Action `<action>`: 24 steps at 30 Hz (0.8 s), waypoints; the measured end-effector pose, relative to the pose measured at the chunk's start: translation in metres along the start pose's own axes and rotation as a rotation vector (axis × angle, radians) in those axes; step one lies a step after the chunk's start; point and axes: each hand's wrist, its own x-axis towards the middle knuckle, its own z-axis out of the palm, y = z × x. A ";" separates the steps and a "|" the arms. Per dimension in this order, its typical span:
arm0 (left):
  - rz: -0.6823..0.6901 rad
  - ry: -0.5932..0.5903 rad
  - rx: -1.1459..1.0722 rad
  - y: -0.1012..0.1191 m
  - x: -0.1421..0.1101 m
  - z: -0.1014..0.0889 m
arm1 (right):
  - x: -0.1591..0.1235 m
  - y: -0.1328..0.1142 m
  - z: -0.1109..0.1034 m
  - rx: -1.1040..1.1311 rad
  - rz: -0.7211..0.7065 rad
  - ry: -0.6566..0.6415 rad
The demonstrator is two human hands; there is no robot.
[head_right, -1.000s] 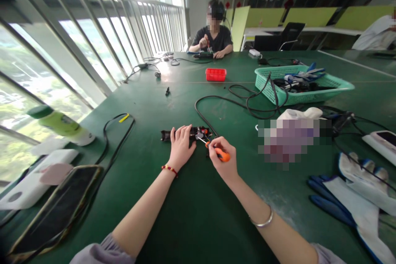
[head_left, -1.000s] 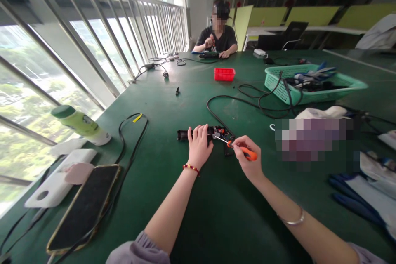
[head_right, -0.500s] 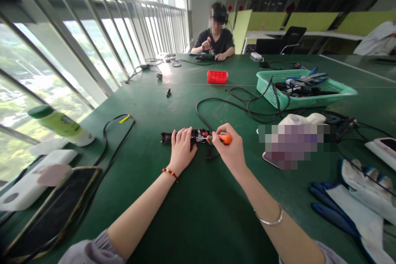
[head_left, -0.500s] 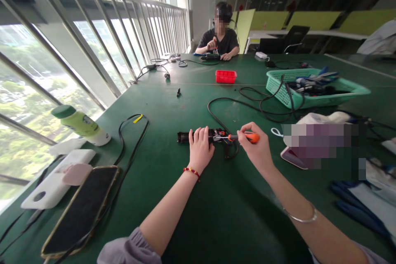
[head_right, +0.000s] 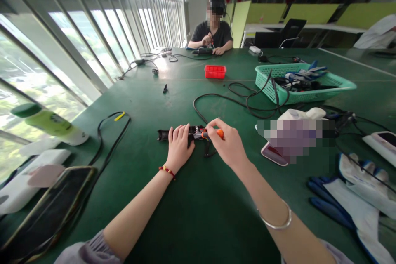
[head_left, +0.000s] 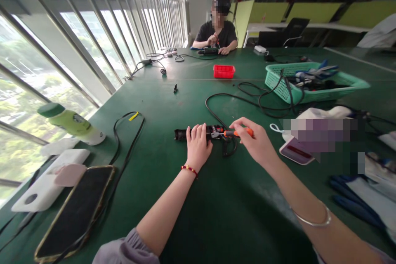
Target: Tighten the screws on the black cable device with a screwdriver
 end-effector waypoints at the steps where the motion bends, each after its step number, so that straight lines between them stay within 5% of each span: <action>1: 0.002 -0.002 0.000 0.000 0.000 0.000 | 0.001 -0.001 0.002 0.022 -0.003 0.014; 6: 0.006 -0.004 -0.005 0.000 0.000 0.000 | 0.008 0.004 0.000 0.124 -0.014 0.069; 24: -0.002 -0.006 0.002 0.000 0.003 0.000 | 0.002 0.006 -0.014 -0.112 -0.024 0.017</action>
